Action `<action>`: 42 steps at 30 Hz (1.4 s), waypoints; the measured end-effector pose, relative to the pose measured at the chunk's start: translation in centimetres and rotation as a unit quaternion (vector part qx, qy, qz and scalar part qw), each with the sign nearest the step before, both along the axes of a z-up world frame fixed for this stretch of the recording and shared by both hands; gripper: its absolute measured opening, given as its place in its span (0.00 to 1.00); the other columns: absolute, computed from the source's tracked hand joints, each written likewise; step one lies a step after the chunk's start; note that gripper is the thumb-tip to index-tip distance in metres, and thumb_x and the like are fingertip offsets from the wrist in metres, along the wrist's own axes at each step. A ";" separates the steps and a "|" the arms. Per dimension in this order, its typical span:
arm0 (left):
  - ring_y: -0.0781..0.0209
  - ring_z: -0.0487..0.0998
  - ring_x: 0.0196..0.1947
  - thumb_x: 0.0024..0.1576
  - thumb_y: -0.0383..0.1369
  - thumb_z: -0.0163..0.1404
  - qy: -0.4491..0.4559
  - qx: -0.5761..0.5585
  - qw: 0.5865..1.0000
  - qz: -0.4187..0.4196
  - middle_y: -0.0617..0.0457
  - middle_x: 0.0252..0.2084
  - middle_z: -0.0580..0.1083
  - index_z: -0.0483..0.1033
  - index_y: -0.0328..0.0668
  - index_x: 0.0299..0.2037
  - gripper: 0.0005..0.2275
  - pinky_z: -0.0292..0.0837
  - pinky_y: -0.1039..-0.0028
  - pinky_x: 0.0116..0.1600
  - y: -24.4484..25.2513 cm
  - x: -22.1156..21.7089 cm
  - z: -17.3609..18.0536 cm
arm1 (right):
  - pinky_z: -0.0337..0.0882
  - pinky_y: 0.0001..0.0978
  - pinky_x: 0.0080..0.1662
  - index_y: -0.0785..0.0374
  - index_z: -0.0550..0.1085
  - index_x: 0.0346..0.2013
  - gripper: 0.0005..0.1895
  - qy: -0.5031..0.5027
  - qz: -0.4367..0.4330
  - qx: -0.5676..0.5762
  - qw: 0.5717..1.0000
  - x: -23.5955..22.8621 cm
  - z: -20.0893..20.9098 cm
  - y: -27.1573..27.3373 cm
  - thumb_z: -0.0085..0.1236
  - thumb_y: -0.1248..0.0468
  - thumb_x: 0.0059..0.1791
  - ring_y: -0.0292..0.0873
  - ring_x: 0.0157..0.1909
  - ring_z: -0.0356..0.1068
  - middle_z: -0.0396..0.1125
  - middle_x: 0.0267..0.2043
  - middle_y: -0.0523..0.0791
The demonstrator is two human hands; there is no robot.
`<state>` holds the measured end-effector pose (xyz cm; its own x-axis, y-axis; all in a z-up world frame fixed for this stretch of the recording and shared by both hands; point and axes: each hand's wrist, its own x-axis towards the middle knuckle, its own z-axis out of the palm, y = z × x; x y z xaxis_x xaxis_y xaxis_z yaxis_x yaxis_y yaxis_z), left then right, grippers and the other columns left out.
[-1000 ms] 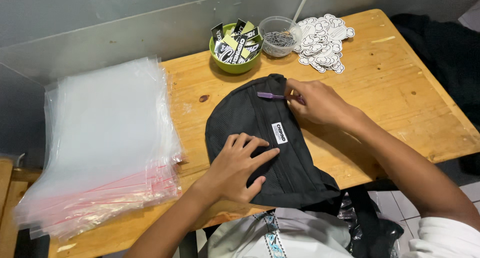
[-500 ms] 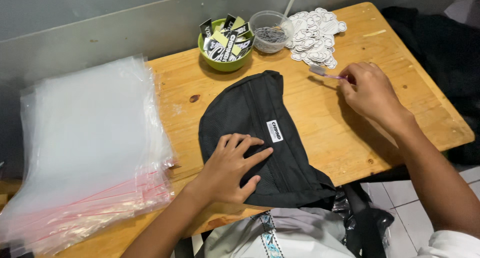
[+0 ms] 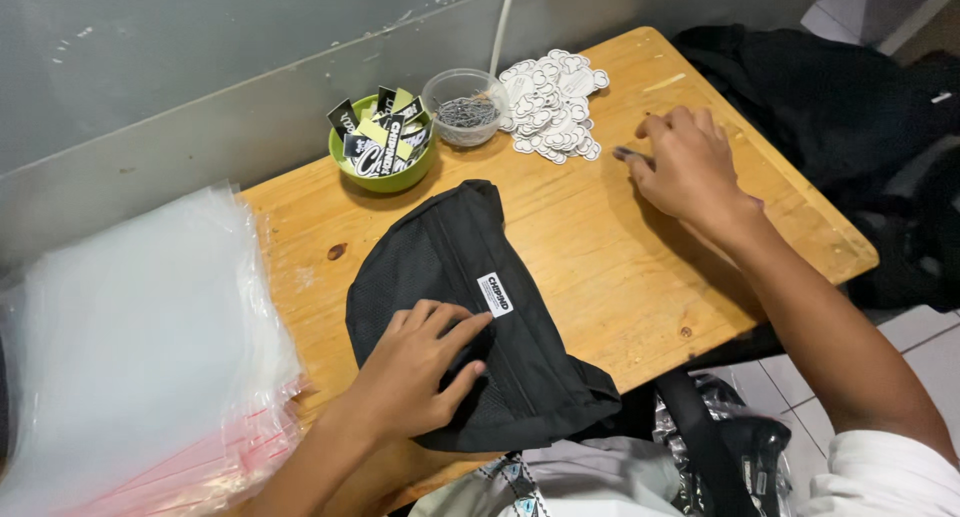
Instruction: The person brushes a small black bag with a toothbrush, attaches a keychain to the zipper, and places the bag inside a plastic zip-top pouch.
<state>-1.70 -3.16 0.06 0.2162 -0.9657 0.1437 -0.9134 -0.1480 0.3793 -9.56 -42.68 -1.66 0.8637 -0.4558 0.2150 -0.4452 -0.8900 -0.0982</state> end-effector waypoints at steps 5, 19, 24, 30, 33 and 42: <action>0.46 0.73 0.46 0.58 0.37 0.49 -0.012 -0.062 0.995 0.074 0.47 0.47 0.73 0.73 0.42 0.52 0.15 0.67 0.57 0.48 -3.1 3.9 2.1 | 0.63 0.52 0.51 0.60 0.75 0.44 0.12 -0.040 0.121 0.053 0.990 6.9 2.5 4.5 0.53 0.56 0.53 0.57 0.53 0.64 0.70 0.47 0.51; 0.43 0.66 0.56 0.58 0.35 0.50 -0.035 -0.094 0.955 0.278 0.41 0.52 0.69 0.74 0.35 0.52 0.15 0.65 0.53 0.57 -6.7 13.7 -1.5 | 0.72 0.56 0.38 0.56 0.82 0.40 0.10 0.080 0.130 0.056 0.987 24.1 1.4 6.1 0.57 0.56 0.52 0.64 0.38 0.73 0.74 0.36 0.55; 0.42 0.64 0.56 0.55 0.37 0.50 -0.060 -0.109 0.950 0.285 0.42 0.53 0.68 0.73 0.38 0.50 0.16 0.66 0.52 0.53 -7.1 13.6 -2.4 | 0.72 0.56 0.39 0.55 0.82 0.38 0.09 0.080 0.097 0.074 0.989 25.7 0.4 5.8 0.57 0.61 0.47 0.62 0.41 0.73 0.74 0.39 0.54; 0.40 0.64 0.59 0.54 0.38 0.49 -0.087 -0.106 0.942 0.308 0.40 0.55 0.68 0.73 0.38 0.52 0.18 0.61 0.48 0.59 -8.0 13.5 -2.9 | 0.69 0.55 0.38 0.62 0.79 0.35 0.10 0.029 0.093 0.146 0.984 24.4 1.9 6.1 0.53 0.61 0.51 0.63 0.39 0.72 0.74 0.36 0.56; 0.38 0.65 0.56 0.52 0.39 0.50 -0.122 -0.088 0.935 0.320 0.38 0.50 0.69 0.72 0.38 0.49 0.18 0.59 0.49 0.59 -9.3 12.8 -1.5 | 0.69 0.52 0.38 0.60 0.82 0.36 0.18 0.090 0.077 0.133 0.984 24.2 2.1 6.9 0.60 0.48 0.53 0.62 0.40 0.72 0.74 0.38 0.56; 0.43 0.69 0.54 0.52 0.33 0.51 -0.124 -0.239 0.926 0.264 0.42 0.49 0.69 0.74 0.36 0.47 0.14 0.62 0.54 0.60 -12.1 11.1 -0.4 | 0.68 0.35 0.36 0.58 0.83 0.35 0.06 -0.149 0.183 0.226 0.945 23.5 1.8 4.0 0.65 0.59 0.50 0.38 0.31 0.72 0.76 0.29 0.44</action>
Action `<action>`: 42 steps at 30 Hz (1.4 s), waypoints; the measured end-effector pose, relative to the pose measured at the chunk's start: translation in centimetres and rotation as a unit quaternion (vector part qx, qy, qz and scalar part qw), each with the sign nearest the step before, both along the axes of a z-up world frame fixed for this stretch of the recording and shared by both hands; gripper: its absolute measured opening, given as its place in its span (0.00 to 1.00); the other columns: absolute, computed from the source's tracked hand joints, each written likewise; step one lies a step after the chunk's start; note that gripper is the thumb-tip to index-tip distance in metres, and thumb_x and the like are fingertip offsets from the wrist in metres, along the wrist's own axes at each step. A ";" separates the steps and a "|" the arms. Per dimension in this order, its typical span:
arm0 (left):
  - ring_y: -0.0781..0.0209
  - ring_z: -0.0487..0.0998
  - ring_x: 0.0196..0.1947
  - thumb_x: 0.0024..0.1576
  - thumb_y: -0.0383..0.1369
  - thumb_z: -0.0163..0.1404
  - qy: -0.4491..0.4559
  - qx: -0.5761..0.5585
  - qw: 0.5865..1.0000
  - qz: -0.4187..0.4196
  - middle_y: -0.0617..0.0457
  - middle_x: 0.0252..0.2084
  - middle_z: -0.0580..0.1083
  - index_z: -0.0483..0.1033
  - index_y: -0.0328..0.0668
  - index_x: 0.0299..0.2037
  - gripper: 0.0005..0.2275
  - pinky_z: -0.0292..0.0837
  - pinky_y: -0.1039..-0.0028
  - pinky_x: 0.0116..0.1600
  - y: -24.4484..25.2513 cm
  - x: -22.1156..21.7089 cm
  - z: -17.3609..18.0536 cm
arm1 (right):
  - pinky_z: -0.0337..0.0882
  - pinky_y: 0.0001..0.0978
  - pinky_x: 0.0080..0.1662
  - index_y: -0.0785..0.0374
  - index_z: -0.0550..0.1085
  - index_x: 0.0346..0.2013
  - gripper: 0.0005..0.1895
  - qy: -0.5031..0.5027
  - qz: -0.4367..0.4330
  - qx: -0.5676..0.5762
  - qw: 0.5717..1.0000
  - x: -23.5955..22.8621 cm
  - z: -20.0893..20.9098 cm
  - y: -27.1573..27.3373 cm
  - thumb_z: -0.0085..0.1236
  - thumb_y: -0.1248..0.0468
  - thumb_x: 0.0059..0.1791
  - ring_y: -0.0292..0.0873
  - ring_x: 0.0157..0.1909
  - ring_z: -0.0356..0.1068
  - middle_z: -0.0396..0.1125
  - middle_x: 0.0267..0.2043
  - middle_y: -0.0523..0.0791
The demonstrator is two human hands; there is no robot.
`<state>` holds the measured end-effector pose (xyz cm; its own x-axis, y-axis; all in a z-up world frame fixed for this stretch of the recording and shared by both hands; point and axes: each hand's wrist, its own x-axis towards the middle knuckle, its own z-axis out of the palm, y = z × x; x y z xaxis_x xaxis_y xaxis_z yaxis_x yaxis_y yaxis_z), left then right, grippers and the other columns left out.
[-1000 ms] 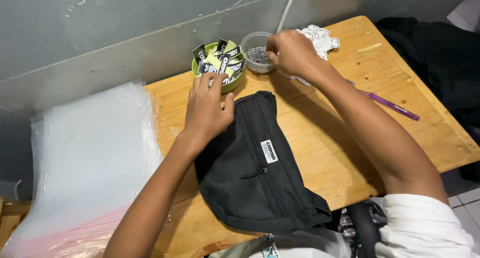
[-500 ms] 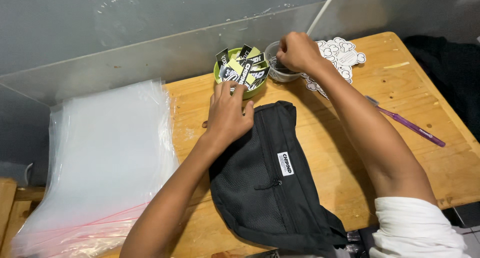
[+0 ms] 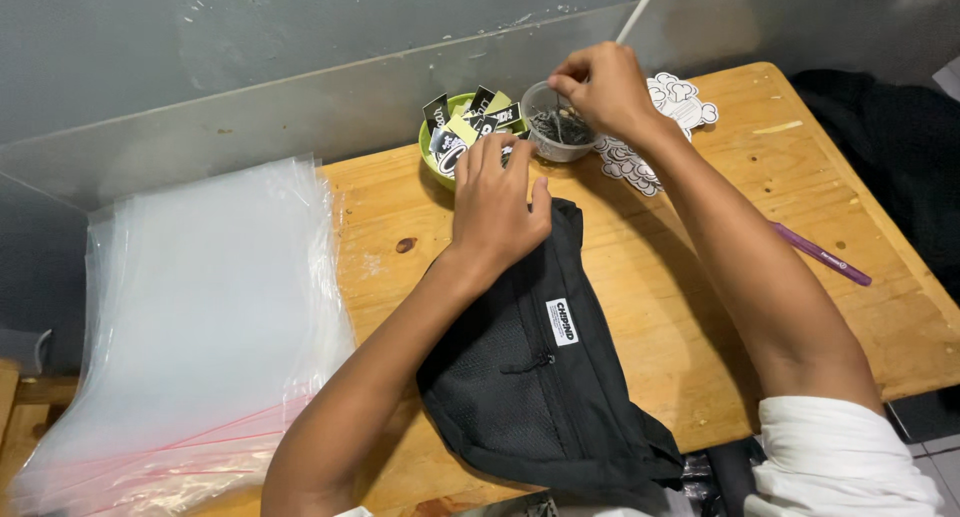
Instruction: The person brushes a small black bag with a toothbrush, attaches a keychain to the zipper, and places the bag inside a plastic zip-top pouch.
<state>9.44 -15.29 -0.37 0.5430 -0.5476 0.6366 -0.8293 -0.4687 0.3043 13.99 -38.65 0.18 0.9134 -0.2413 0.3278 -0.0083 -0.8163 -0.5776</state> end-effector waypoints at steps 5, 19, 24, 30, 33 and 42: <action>0.46 0.70 0.47 0.54 0.31 0.50 0.012 -0.046 0.996 -0.072 0.45 0.45 0.70 0.73 0.36 0.46 0.12 0.66 0.59 0.53 -1.7 -0.9 0.4 | 0.71 0.24 0.41 0.59 0.74 0.38 0.05 -0.143 0.101 0.241 0.955 -3.5 3.3 -1.0 0.58 0.62 0.56 0.32 0.39 0.68 0.71 0.37 0.40; 0.40 0.70 0.52 0.55 0.31 0.47 0.067 0.026 0.977 -0.200 0.40 0.46 0.70 0.69 0.34 0.49 0.13 0.60 0.50 0.68 -7.8 -2.6 -3.4 | 0.58 0.29 0.34 0.53 0.71 0.35 0.05 -0.027 -0.153 0.128 0.979 -7.9 1.0 -5.8 0.59 0.63 0.53 0.32 0.30 0.57 0.69 0.33 0.37; 0.42 0.69 0.49 0.56 0.34 0.48 0.092 0.052 0.976 -0.192 0.43 0.46 0.70 0.70 0.37 0.51 0.15 0.65 0.55 0.54 -8.0 -3.3 -3.8 | 0.67 0.57 0.43 0.61 0.72 0.52 0.33 0.155 -0.176 -0.144 0.961 -7.1 -3.0 -5.8 0.62 0.38 0.47 0.63 0.48 0.69 0.67 0.49 0.54; 0.51 0.74 0.53 0.60 0.34 0.45 0.255 -0.005 0.941 -0.222 0.48 0.51 0.72 0.72 0.39 0.51 0.12 0.67 0.62 0.55 -3.4 -5.5 -0.1 | 0.71 0.32 0.41 0.54 0.74 0.37 0.08 -0.086 -0.190 0.137 0.968 -8.8 -2.8 -6.4 0.66 0.61 0.47 0.42 0.48 0.75 0.70 0.39 0.44; 0.59 0.79 0.47 0.61 0.33 0.46 0.389 -0.121 0.879 -0.248 0.49 0.46 0.76 0.75 0.37 0.47 0.10 0.76 0.72 0.52 0.1 -7.9 1.7 | 0.57 0.22 0.33 0.59 0.71 0.37 0.07 -0.152 -0.110 0.183 0.965 -11.8 -0.4 -4.2 0.64 0.67 0.54 0.26 0.25 0.48 0.48 0.20 0.32; 0.38 0.82 0.45 0.57 0.65 0.37 0.800 -0.302 0.413 -0.314 0.30 0.47 0.77 0.72 0.33 0.50 0.36 0.76 0.45 0.53 9.2 -8.0 0.2 | 0.60 0.24 0.29 0.60 0.80 0.32 0.09 -0.122 0.288 0.156 0.937 -19.8 3.5 9.8 0.70 0.73 0.41 0.32 0.20 0.55 0.53 0.18 0.37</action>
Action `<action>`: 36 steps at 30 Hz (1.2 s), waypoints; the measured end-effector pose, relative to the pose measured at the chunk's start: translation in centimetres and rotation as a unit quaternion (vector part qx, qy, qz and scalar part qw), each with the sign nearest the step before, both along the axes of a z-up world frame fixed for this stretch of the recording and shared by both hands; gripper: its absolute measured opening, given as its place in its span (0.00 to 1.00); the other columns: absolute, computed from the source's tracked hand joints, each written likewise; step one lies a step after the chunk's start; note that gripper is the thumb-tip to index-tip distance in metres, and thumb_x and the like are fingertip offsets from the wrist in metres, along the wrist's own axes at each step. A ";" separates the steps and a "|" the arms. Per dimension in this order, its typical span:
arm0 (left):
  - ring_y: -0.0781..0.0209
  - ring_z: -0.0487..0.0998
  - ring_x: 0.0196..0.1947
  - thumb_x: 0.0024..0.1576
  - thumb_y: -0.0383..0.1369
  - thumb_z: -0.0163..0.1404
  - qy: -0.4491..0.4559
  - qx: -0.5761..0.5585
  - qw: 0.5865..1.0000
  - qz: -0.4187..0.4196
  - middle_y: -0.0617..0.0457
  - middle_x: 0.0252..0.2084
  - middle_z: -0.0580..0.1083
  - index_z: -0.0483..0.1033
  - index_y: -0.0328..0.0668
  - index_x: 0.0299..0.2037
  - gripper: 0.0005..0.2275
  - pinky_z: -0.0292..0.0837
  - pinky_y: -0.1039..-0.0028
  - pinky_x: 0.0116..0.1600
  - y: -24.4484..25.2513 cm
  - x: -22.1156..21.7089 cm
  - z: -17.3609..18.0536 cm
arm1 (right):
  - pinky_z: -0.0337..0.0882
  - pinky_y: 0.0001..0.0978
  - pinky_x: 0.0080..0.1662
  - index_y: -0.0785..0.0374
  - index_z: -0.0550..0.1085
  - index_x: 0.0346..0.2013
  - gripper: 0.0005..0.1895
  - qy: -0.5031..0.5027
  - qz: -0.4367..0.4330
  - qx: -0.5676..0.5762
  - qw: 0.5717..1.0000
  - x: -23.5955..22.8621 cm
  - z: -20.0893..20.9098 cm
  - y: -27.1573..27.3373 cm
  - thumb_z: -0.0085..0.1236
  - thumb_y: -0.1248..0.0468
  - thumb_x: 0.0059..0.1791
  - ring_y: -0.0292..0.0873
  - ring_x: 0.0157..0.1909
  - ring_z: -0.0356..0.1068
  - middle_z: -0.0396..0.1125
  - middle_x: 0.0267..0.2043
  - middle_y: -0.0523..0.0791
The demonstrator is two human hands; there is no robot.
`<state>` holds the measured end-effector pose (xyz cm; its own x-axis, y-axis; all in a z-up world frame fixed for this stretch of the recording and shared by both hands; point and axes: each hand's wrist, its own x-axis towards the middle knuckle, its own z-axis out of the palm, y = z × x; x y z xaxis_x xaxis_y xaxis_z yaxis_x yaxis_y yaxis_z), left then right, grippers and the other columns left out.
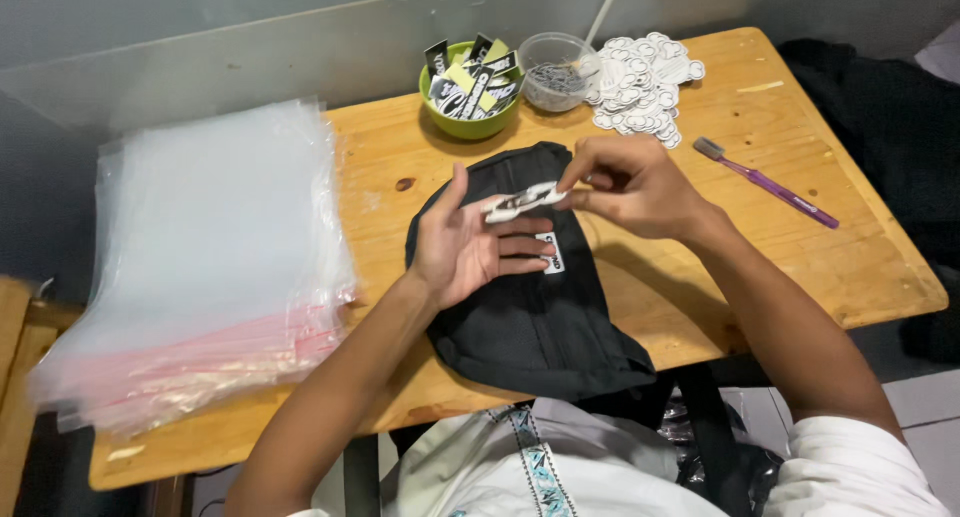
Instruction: The person brushes a small black bag with a toothbrush, attaches a keychain to the zipper, and places the bag inside a plastic zip-top pouch.
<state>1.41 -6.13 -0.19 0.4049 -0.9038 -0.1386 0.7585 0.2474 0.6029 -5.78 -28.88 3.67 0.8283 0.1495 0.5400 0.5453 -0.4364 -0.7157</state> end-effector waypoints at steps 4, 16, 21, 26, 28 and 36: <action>0.42 0.83 0.27 0.60 0.36 0.53 -0.030 0.067 0.994 0.078 0.39 0.31 0.77 0.72 0.33 0.43 0.12 0.83 0.52 0.37 0.6 0.3 -2.3 | 0.58 0.28 0.25 0.60 0.79 0.27 0.06 0.009 0.073 -0.035 0.997 -1.0 0.9 3.5 0.70 0.71 0.41 0.37 0.17 0.53 0.53 0.16 0.40; 0.65 0.79 0.27 0.56 0.27 0.58 -0.294 0.039 0.937 0.186 0.50 0.26 0.71 0.74 0.28 0.42 0.09 0.84 0.73 0.29 2.1 -2.6 -1.2 | 0.57 0.22 0.26 0.66 0.72 0.38 0.08 0.260 -0.008 0.134 0.956 -0.2 -5.0 2.0 0.44 0.69 0.53 0.32 0.22 0.54 0.54 0.20 0.40; 0.69 0.78 0.28 0.58 0.27 0.56 -0.335 0.017 0.922 0.196 0.49 0.27 0.73 0.73 0.29 0.44 0.09 0.81 0.81 0.30 1.9 -2.8 -1.1 | 0.74 0.30 0.38 0.63 0.82 0.41 0.10 0.215 0.043 0.087 0.972 -0.7 -4.1 3.3 0.57 0.74 0.48 0.36 0.32 0.70 0.73 0.29 0.47; 0.62 0.81 0.26 0.59 0.26 0.54 -0.321 0.004 0.926 0.198 0.47 0.28 0.74 0.71 0.29 0.44 0.08 0.83 0.76 0.29 1.6 -2.3 -2.5 | 0.75 0.30 0.41 0.63 0.80 0.44 0.10 0.251 0.031 0.121 0.960 -1.1 -3.9 3.1 0.61 0.72 0.48 0.33 0.34 0.71 0.76 0.30 0.45; 0.61 0.82 0.26 0.59 0.26 0.54 -0.325 0.004 0.924 0.202 0.47 0.29 0.74 0.71 0.30 0.44 0.08 0.83 0.76 0.28 1.5 -2.3 -2.9 | 0.76 0.30 0.40 0.65 0.81 0.41 0.08 0.239 0.037 0.130 0.962 -1.1 -4.3 2.9 0.61 0.71 0.48 0.34 0.33 0.71 0.76 0.29 0.46; 0.52 0.83 0.26 0.60 0.25 0.51 -0.298 -0.015 0.934 0.198 0.41 0.30 0.76 0.69 0.28 0.45 0.08 0.86 0.69 0.29 1.3 -2.2 -3.3 | 0.75 0.29 0.42 0.65 0.79 0.38 0.04 0.265 0.064 0.146 0.951 -1.2 -3.8 3.1 0.59 0.71 0.49 0.33 0.34 0.69 0.71 0.27 0.42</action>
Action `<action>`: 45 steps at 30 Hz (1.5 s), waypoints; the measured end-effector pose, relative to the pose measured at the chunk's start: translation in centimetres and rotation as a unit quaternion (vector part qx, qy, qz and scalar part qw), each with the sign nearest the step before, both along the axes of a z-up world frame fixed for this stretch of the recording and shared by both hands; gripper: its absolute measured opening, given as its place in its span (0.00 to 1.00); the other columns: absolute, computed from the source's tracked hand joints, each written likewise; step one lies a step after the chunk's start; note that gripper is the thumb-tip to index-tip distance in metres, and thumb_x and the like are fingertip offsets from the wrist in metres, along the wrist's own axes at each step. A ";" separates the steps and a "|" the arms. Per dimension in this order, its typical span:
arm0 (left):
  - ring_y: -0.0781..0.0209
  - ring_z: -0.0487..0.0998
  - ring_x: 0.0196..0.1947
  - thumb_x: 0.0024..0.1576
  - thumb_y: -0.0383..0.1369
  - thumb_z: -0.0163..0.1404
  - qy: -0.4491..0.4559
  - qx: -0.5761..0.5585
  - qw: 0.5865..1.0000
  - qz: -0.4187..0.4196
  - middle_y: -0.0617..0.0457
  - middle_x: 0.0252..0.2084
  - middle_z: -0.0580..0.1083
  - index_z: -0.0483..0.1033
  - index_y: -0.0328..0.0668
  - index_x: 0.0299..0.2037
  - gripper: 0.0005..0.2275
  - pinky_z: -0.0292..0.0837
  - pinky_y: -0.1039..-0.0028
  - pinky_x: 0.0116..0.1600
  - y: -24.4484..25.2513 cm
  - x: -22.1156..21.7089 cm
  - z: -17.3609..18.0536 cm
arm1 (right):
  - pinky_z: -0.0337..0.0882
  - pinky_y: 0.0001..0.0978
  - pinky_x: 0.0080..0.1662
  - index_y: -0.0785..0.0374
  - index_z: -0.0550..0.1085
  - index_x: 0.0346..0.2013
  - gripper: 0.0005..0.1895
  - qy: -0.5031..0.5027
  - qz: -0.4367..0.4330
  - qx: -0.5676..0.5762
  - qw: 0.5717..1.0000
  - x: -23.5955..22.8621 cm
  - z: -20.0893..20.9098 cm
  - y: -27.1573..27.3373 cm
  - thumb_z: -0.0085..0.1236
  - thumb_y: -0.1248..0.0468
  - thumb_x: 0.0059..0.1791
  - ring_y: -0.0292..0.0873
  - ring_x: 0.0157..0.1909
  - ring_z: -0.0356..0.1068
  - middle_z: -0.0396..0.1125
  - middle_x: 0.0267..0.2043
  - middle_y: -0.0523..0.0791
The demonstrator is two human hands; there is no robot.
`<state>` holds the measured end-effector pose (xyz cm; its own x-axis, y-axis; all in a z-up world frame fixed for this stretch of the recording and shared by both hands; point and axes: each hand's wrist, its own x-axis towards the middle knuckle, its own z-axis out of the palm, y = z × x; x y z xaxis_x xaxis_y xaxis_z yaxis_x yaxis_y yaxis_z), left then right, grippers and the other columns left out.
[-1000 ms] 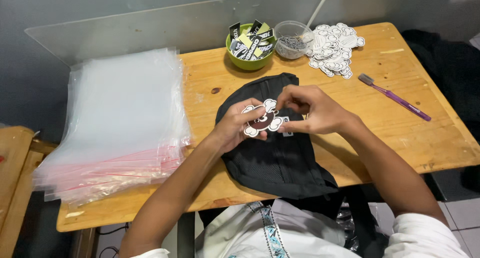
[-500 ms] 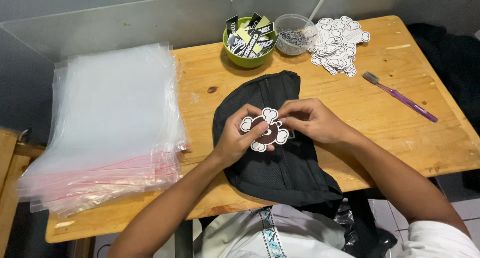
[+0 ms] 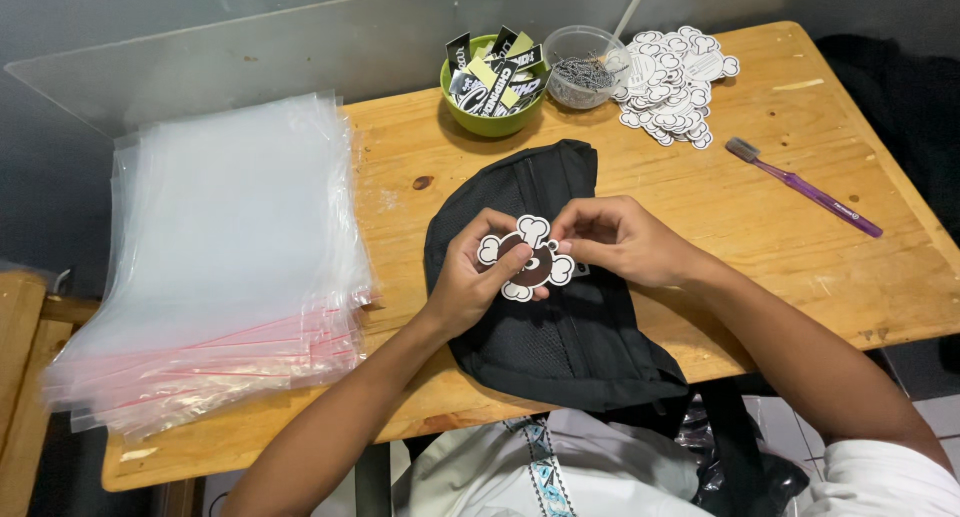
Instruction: The person brushes a small black bag with a toothbrush, attaches a keychain to the zipper, and places the bag inside a plastic zip-top pouch.
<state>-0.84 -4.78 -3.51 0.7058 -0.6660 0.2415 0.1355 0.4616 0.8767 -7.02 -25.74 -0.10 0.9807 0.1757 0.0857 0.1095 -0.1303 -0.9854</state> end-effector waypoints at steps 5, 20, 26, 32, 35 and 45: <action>0.51 0.83 0.26 0.60 0.25 0.51 -0.002 0.004 1.000 0.003 0.42 0.31 0.75 0.69 0.26 0.46 0.09 0.87 0.68 0.29 0.0 0.0 -0.3 | 0.71 0.26 0.39 0.66 0.77 0.38 0.03 0.020 0.022 0.036 0.999 0.3 -0.7 -0.1 0.56 0.69 0.51 0.32 0.32 0.67 0.69 0.26 0.42; 0.49 0.83 0.26 0.60 0.24 0.51 -0.021 0.002 1.000 0.019 0.41 0.30 0.74 0.69 0.26 0.44 0.07 0.86 0.69 0.29 -0.1 0.5 -1.5 | 0.69 0.26 0.38 0.67 0.78 0.36 0.03 -0.014 0.032 0.029 0.999 0.3 -1.2 -0.1 0.59 0.69 0.50 0.33 0.33 0.66 0.69 0.27 0.43; 0.49 0.83 0.26 0.59 0.24 0.52 -0.035 0.006 0.999 0.022 0.41 0.30 0.74 0.70 0.26 0.43 0.07 0.86 0.69 0.29 -0.2 1.0 -2.1 | 0.70 0.26 0.38 0.67 0.78 0.35 0.04 -0.012 0.033 0.032 0.999 0.4 -1.0 -0.3 0.59 0.68 0.50 0.33 0.32 0.66 0.68 0.26 0.43; 0.50 0.83 0.26 0.59 0.24 0.52 -0.035 0.003 0.999 0.028 0.41 0.29 0.74 0.70 0.26 0.43 0.07 0.86 0.70 0.29 0.1 0.3 -0.7 | 0.70 0.26 0.38 0.68 0.78 0.35 0.04 -0.010 0.036 0.051 0.998 0.4 -1.2 -0.4 0.58 0.69 0.51 0.33 0.32 0.66 0.68 0.26 0.44; 0.50 0.83 0.26 0.59 0.24 0.52 -0.037 0.005 0.999 0.030 0.41 0.29 0.74 0.69 0.26 0.43 0.07 0.86 0.70 0.29 0.2 0.1 -0.5 | 0.70 0.27 0.38 0.68 0.78 0.35 0.03 -0.013 0.029 0.050 0.998 0.3 -1.1 0.0 0.59 0.70 0.50 0.33 0.33 0.67 0.69 0.26 0.44; 0.71 0.76 0.28 0.58 0.27 0.55 -0.102 0.045 0.991 0.068 0.49 0.26 0.73 0.72 0.30 0.41 0.07 0.75 0.85 0.25 0.4 -0.9 2.0 | 0.71 0.27 0.36 0.68 0.79 0.34 0.02 -0.045 0.016 0.028 0.998 0.3 -0.7 0.3 0.60 0.71 0.49 0.33 0.32 0.66 0.70 0.27 0.45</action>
<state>-1.71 -4.43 -1.54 0.7337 -0.5926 0.3324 -0.1067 0.3826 0.9177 -6.70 -25.43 -0.84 0.9623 0.2000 0.1846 0.2021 -0.0706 -0.9768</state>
